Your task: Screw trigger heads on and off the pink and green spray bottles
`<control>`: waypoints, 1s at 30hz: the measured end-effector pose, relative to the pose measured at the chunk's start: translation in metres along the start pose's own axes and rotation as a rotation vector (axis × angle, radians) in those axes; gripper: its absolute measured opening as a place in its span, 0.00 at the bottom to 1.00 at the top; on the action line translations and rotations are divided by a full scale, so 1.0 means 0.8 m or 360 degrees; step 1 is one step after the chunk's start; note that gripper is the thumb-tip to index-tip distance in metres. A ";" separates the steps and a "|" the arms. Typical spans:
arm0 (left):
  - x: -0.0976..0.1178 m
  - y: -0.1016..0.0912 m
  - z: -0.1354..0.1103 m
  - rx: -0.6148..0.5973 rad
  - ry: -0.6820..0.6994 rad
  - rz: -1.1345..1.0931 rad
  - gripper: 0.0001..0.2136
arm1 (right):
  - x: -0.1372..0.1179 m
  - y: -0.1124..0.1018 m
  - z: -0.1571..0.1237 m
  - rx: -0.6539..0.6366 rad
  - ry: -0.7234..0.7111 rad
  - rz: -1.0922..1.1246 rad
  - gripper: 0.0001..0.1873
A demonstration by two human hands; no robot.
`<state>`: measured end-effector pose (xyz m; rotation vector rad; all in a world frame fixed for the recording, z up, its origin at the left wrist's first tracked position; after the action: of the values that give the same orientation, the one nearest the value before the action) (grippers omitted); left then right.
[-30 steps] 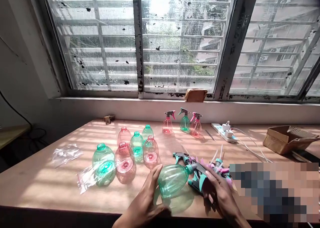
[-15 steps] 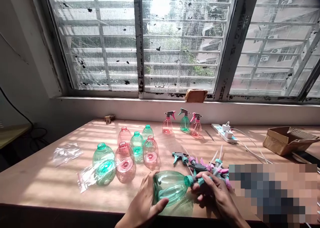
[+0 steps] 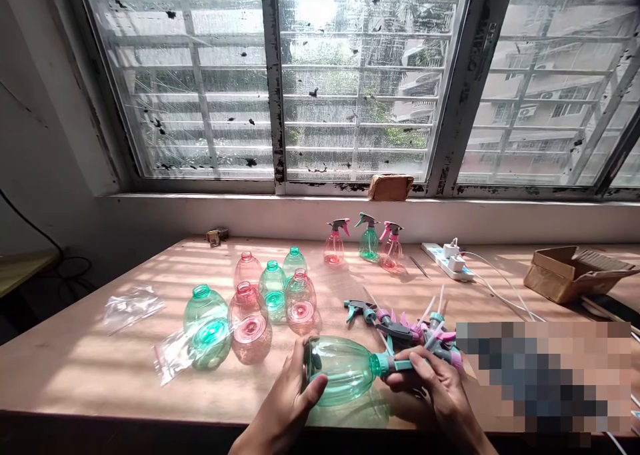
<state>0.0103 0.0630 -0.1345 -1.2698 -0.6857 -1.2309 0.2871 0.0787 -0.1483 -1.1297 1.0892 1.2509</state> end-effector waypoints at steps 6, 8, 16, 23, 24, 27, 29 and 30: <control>0.011 0.002 -0.002 0.0045 -0.0244 -0.0315 0.38 | -0.003 -0.015 -0.009 0.0120 -0.0234 -0.0322 0.27; 0.005 0.000 -0.006 0.0001 -0.0502 -0.0479 0.42 | -0.009 -0.020 -0.014 0.0105 -0.0481 -0.0513 0.25; -0.001 -0.019 -0.010 -0.0155 -0.0153 -0.0365 0.46 | 0.001 -0.011 -0.001 0.0096 -0.0421 -0.0369 0.21; -0.012 -0.010 -0.001 -0.0174 -0.0022 -0.0487 0.52 | 0.015 -0.009 0.010 0.0068 -0.0295 -0.0072 0.20; -0.014 -0.009 0.000 -0.0205 -0.0053 -0.0583 0.50 | 0.017 -0.010 0.010 0.0070 -0.0277 -0.0006 0.23; -0.021 -0.008 0.003 -0.0250 -0.0192 -0.0807 0.48 | 0.023 -0.009 0.009 0.0024 -0.0222 0.0074 0.28; -0.027 -0.006 0.004 -0.0236 -0.0253 -0.0862 0.46 | 0.027 -0.008 0.009 0.0012 -0.0196 0.0084 0.25; -0.030 -0.004 0.005 -0.0225 -0.0263 -0.0865 0.47 | 0.028 -0.007 0.008 0.0015 -0.0185 0.0103 0.23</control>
<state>0.0013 0.0741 -0.1543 -1.3581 -1.1306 -1.6465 0.2935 0.0879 -0.1695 -1.0090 1.0500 1.3439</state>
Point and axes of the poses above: each hand's wrist, its own z-axis towards the middle knuckle, its own y-axis out of the palm, x = y × z, the point moved 4 cm from there along z, towards the middle knuckle, and after that the axes turned 12 degrees about -z, right-handed, at the moved point
